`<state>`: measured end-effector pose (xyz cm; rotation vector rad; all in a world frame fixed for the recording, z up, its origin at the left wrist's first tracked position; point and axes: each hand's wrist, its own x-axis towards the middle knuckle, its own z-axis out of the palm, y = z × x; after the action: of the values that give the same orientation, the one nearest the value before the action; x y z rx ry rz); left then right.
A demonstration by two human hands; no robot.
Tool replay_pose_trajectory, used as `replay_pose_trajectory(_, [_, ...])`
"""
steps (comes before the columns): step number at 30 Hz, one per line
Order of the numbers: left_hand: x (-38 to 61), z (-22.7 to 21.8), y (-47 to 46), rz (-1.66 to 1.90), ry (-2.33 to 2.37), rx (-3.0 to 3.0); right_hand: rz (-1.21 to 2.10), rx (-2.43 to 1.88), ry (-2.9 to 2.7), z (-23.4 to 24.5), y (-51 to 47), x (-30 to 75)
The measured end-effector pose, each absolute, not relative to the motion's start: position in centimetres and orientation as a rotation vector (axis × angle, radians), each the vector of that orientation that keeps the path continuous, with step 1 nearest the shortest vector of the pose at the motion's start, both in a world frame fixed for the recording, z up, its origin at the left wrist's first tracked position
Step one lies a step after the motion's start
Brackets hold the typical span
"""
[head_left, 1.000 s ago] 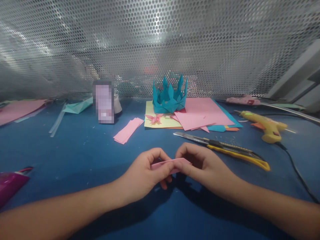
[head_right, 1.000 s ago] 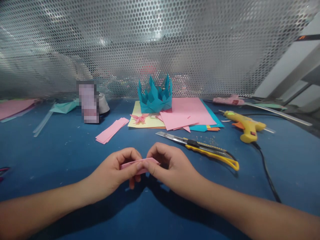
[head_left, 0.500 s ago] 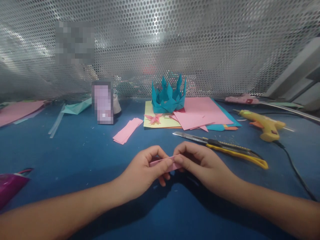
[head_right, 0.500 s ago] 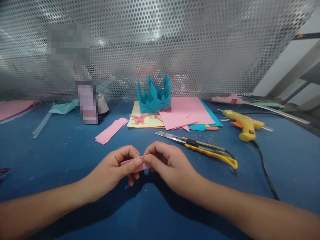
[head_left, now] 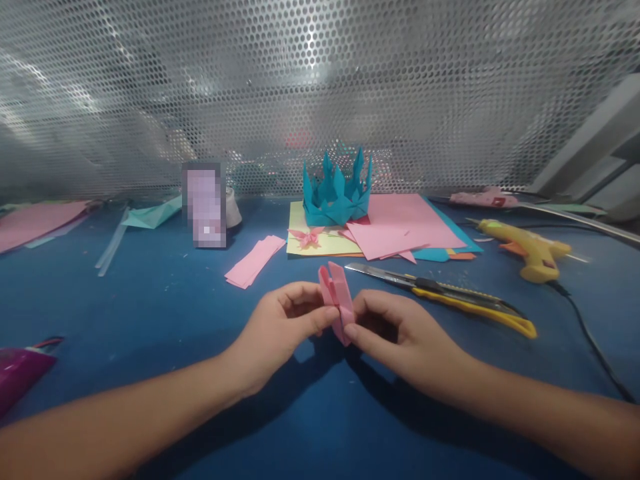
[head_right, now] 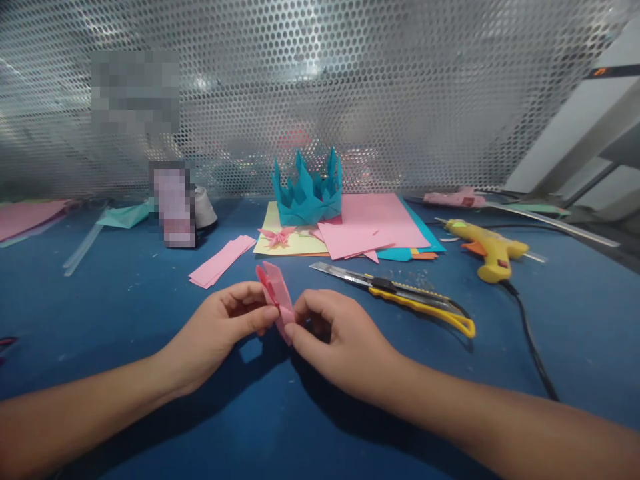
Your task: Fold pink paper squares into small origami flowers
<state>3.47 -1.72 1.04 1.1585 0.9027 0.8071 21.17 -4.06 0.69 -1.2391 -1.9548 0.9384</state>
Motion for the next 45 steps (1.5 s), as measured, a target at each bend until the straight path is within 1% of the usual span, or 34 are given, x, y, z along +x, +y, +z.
replay_pose_trajectory(6, [3.50,0.93,-2.00,0.706,0.763,1.197,1.058,-1.096,-1.991,0.63,-4.09,21.27])
replay_pose_trajectory(9, [3.45,0.76,-1.99,0.671,0.743,1.196,1.127,-1.098,-1.960,0.47,-4.16,21.32])
replay_pose_trajectory(15, [3.40,0.77,-2.11,0.682,0.790,1.199,1.082,-1.064,-2.021,0.39,-4.16,21.10])
replay_pose_trajectory(20, [3.47,0.65,-2.34,0.724,0.732,1.328,1.159,-0.998,-1.726,0.23,-4.07,21.11])
replay_pose_trajectory(24, [3.48,0.30,-2.47,0.586,0.778,1.311,1.059,-0.905,-1.660,0.14,-4.21,21.22])
replay_pose_trajectory(28, [3.50,0.35,-2.40,0.605,0.811,1.359,0.927,-0.939,-1.711,0.26,-4.29,21.22])
replay_pose_trajectory(37, [3.62,0.96,-2.19,0.660,0.877,1.442,0.877,-1.025,-1.756,0.45,-4.05,21.14])
replay_pose_trajectory(42, [3.63,0.58,-2.05,0.628,0.899,1.399,0.927,-1.020,-1.761,0.69,-4.24,20.99])
replay_pose_trajectory(45, [3.52,0.35,-1.94,0.610,0.923,1.408,0.900,-1.025,-1.796,0.65,-4.23,20.97])
